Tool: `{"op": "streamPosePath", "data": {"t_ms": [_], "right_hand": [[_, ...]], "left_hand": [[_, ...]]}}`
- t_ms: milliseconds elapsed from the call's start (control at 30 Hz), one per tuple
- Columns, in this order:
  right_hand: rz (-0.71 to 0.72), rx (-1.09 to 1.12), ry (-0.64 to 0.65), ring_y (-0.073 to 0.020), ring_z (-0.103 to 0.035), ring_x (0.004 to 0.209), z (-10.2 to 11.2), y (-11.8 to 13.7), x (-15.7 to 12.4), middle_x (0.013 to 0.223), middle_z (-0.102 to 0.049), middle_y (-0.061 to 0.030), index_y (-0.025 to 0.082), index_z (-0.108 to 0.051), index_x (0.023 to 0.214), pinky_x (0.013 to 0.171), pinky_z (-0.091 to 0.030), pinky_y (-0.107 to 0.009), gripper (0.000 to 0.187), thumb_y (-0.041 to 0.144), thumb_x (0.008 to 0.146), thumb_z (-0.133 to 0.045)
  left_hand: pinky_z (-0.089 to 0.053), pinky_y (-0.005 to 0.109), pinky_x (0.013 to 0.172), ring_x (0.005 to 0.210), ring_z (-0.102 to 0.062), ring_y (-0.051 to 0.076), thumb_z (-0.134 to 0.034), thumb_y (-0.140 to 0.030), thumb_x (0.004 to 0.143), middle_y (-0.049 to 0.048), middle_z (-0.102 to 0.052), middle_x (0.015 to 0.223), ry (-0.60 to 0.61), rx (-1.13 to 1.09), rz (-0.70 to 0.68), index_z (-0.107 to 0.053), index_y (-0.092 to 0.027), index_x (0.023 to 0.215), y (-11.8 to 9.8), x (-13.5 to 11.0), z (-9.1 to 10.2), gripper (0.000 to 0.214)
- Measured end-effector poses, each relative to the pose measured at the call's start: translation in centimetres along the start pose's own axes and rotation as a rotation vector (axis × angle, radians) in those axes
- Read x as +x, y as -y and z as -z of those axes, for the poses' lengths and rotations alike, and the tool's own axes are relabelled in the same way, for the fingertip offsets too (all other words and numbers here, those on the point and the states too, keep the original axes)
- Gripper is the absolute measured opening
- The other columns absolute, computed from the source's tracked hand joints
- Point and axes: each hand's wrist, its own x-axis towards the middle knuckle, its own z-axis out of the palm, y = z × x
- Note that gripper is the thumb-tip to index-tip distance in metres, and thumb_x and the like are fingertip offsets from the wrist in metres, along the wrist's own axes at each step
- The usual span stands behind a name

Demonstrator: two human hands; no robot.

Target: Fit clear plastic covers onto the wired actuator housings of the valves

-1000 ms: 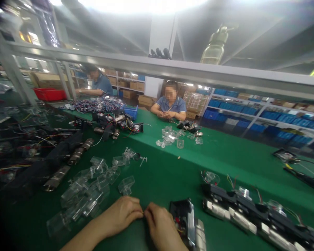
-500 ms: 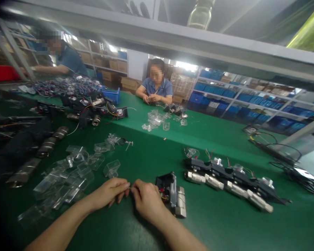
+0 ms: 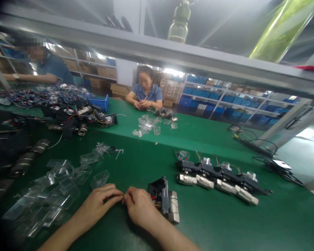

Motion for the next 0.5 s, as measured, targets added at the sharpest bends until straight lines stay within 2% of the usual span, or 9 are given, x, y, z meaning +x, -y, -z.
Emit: {"op": "streamPosePath", "data": {"t_ms": [133,233,333,400,467,500], "right_hand": [[0.006,-0.025,-0.056,-0.0116,-0.057,0.068,-0.2,-0.2,-0.1,0.074,-0.064,-0.0003,0.018,-0.063,0.083,0.057,-0.034,-0.020,0.023,0.026,0.091,-0.042],[0.023,-0.033,-0.080,-0.0120,-0.059,0.068,-0.6,-0.2,-0.1,0.073,-0.065,-0.0003,0.018,-0.063,0.082,0.058,-0.037,-0.020,0.023,0.026,0.091,-0.043],[0.080,-0.055,-0.126,-0.0142,-0.063,0.072,-0.6,0.1,-0.2,0.077,-0.068,-0.0022,0.018,-0.064,0.086,0.062,-0.044,-0.021,0.022,0.023,0.091,-0.043],[0.218,-0.110,-0.272,-0.0185,-0.064,0.089,-0.1,0.3,-0.8,0.096,-0.068,-0.0072,0.018,-0.060,0.106,0.074,-0.049,-0.026,0.023,0.021,0.089,-0.046],[0.428,-0.188,-0.480,-0.0238,-0.055,0.114,1.0,0.2,-2.0,0.123,-0.058,-0.0117,0.020,-0.046,0.129,0.091,-0.047,-0.035,0.042,0.023,0.088,-0.049],[0.519,-0.224,-0.573,-0.0256,-0.048,0.122,1.6,-0.1,-2.7,0.132,-0.050,-0.0110,0.024,-0.040,0.134,0.095,-0.045,-0.040,0.047,0.026,0.088,-0.051]], "left_hand": [[-0.039,0.023,0.063,0.066,-0.054,0.013,-0.042,-0.041,0.088,-0.0028,-0.057,0.066,0.044,-0.101,0.131,-0.060,-0.019,0.074,0.4,0.2,-0.4,0.031],[-0.031,0.021,0.048,0.048,-0.042,0.009,-0.040,-0.049,0.086,-0.0068,-0.045,0.054,0.073,-0.237,0.215,-0.052,-0.019,0.071,0.8,0.3,-0.9,0.036],[-0.023,0.019,0.039,0.036,-0.031,0.006,-0.041,-0.053,0.081,-0.0085,-0.043,0.050,0.091,-0.371,0.285,-0.046,-0.020,0.071,1.4,0.5,-1.5,0.036],[-0.021,0.019,0.035,0.033,-0.029,0.006,-0.041,-0.054,0.078,-0.0089,-0.042,0.046,0.099,-0.413,0.332,-0.044,-0.020,0.070,1.6,0.8,-1.8,0.035],[-0.021,0.019,0.032,0.031,-0.029,0.006,-0.043,-0.053,0.075,-0.0089,-0.042,0.044,0.100,-0.428,0.375,-0.044,-0.020,0.068,1.7,0.9,-2.0,0.033],[-0.022,0.019,0.032,0.030,-0.029,0.007,-0.045,-0.051,0.073,-0.0088,-0.042,0.043,0.094,-0.431,0.392,-0.045,-0.020,0.067,1.6,1.0,-2.1,0.031]]}}
